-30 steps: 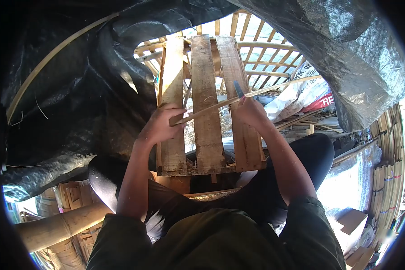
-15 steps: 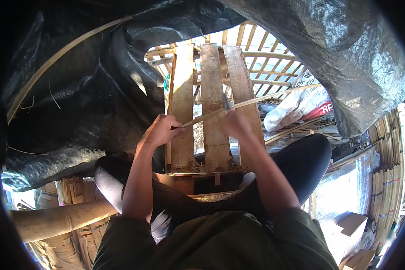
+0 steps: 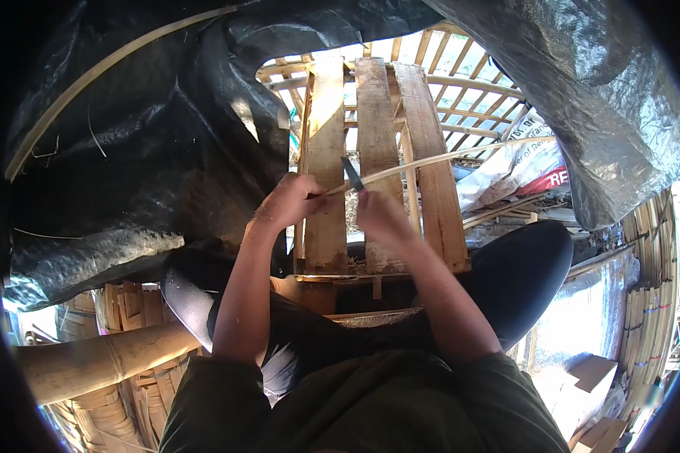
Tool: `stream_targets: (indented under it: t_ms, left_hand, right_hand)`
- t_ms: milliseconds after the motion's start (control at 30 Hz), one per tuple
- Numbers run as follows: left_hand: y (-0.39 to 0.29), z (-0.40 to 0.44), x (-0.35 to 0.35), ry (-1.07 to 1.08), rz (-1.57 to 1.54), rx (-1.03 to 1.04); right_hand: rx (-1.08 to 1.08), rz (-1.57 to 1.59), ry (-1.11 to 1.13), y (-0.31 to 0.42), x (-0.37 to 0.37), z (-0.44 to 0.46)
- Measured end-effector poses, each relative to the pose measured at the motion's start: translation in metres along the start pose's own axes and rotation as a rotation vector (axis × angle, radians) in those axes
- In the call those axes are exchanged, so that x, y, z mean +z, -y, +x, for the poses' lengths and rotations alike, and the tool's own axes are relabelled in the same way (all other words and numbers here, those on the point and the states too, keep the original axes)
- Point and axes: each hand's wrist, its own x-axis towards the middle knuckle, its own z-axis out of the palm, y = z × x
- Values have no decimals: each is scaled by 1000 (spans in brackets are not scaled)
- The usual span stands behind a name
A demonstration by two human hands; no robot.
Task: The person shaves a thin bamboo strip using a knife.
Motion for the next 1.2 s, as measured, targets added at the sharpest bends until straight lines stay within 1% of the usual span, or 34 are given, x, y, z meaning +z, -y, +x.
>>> stream_targets:
  t_ms: [33, 67, 133, 167, 200, 267, 300, 333, 367, 400, 467, 500, 533, 567, 600, 667, 700, 733, 833, 900, 967, 1033, 1067, 1133, 1167, 1200]
  left_hand:
    - [-5, 0, -1, 45, -8, -106]
    - [-7, 0, -2, 87, -15, -211]
    - [-8, -1, -4, 69, 1, -198]
    - [-8, 0, -2, 56, 17, -175]
    - [-5, 0, -1, 36, 13, -124]
    - [-1, 2, 0, 54, 97, -43]
    - [-2, 4, 2, 64, 96, -35]
    - [-6, 4, -1, 83, 74, -119]
    - [-8, 3, -3, 100, 54, -206]
    - [-9, 3, -4, 98, 58, -208]
    - [-9, 2, -3, 65, 82, -144]
    - [-6, 1, -1, 72, 80, -143]
    - [0, 1, 2, 56, 90, -83]
    - [1, 2, 1, 35, 101, -23]
    - [1, 2, 3, 34, 101, -23]
    - [-5, 0, 0, -1, 9, -95]
    - [-7, 0, -1, -4, 12, -98]
    - [-9, 1, -1, 7, 27, -111]
    - [-8, 0, -1, 9, 43, -108]
    - [-6, 1, -1, -3, 46, -89]
    - [-10, 1, -3, 28, 44, -136]
    - [-13, 1, -5, 38, 44, -154]
    - [-13, 1, -5, 48, 44, -170]
    - [-13, 1, -5, 49, 43, -163]
    - [-12, 1, -4, 49, 44, -153]
    - [-11, 2, -4, 49, 41, -154]
  right_hand:
    - [39, 182, 68, -5, -10, 2]
    - [32, 183, 68, -10, -23, 8]
    - [714, 264, 128, -16, -41, 16]
    - [508, 70, 168, 2, -41, 15]
    - [439, 146, 67, 27, -38, 9]
    - [549, 405, 18, 49, -33, 14]
    - [596, 427, 77, 39, -41, 16]
    - [600, 429, 77, 25, -42, 18]
    - [705, 451, 42, 7, -44, 17]
    - [807, 473, 5, -3, -42, 17]
    - [833, 463, -7, 5, -23, 14]
    - [595, 528, 12, 19, -9, 10]
    - [356, 585, 26, 30, -3, 9]
    - [496, 761, 159, 36, -25, 11]
    - [495, 759, 158, 30, -32, 14]
    - [713, 810, -73, 10, -46, 25]
    - [679, 835, -174, 5, -53, 28]
    - [676, 838, -173, 3, -51, 33]
    - [551, 886, 2, 2, -47, 41]
    - [515, 846, 29, 1, -33, 43]
    - [476, 807, 61, 1, -22, 45]
    - [396, 842, -133, 2, -14, 42]
    - [395, 842, -129, 2, -12, 43]
    - [479, 1000, -170, 1, -17, 45]
    - [479, 999, -167, 0, -23, 45]
    - [560, 1013, -107, -4, -31, 44]
